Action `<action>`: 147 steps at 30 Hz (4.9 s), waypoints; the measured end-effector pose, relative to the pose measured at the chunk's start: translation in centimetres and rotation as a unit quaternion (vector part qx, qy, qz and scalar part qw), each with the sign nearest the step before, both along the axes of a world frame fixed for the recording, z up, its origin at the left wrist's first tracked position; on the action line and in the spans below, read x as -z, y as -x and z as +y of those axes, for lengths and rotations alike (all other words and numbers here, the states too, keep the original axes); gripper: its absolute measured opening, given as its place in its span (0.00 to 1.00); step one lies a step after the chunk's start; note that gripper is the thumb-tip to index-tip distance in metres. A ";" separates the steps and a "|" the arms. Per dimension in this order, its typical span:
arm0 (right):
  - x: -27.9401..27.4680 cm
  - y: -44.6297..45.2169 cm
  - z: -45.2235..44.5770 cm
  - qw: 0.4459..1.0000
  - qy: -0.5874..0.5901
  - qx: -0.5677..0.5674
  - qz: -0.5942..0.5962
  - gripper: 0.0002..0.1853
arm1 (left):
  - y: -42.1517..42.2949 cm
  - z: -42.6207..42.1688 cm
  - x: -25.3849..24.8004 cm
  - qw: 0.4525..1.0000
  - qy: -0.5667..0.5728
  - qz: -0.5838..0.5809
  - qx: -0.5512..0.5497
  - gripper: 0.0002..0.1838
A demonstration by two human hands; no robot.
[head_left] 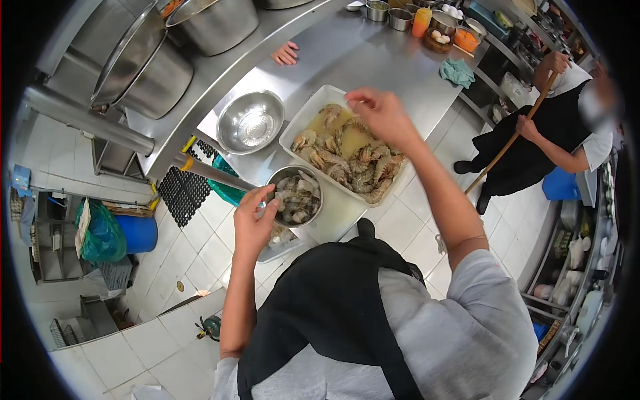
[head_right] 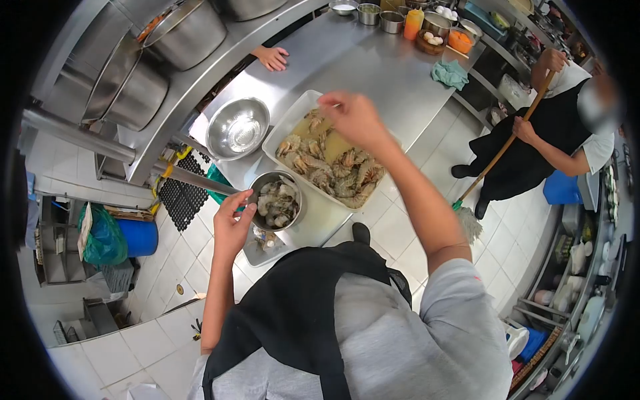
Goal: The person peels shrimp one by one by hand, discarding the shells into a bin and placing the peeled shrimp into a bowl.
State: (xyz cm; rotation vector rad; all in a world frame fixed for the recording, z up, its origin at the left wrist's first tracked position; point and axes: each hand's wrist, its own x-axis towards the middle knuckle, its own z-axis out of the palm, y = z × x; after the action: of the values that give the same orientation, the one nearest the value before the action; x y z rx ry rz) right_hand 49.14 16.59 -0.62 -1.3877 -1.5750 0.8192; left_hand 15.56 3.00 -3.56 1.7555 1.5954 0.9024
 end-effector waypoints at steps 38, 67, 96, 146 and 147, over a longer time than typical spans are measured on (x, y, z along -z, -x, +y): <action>12.2 -3.8 3.5 0.853 0.020 -0.169 -0.493 0.15 | -2.9 1.4 4.1 0.996 0.083 -0.007 -0.006 0.17; 7.5 -5.8 1.6 0.859 0.041 -0.253 -0.444 0.10 | -2.4 3.2 1.9 0.994 0.103 -0.030 -0.006 0.17; 4.0 -5.9 1.2 0.888 0.272 -0.305 -0.211 0.19 | -3.5 2.0 3.1 0.980 0.082 -0.169 0.063 0.14; 5.7 40.6 -5.6 0.888 -0.197 -0.362 -0.202 0.12 | 18.0 -0.4 4.8 0.908 -0.068 -0.098 -0.402 0.20; 5.7 40.8 -5.7 0.892 -0.197 -0.356 -0.199 0.12 | 17.8 -0.3 4.5 0.904 -0.072 -0.083 -0.413 0.19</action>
State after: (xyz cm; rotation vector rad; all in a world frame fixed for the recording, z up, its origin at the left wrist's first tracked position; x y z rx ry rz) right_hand 8.39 10.88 -6.34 -0.6860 -2.4799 0.5731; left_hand -2.28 2.72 -8.08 0.9939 2.2247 1.5326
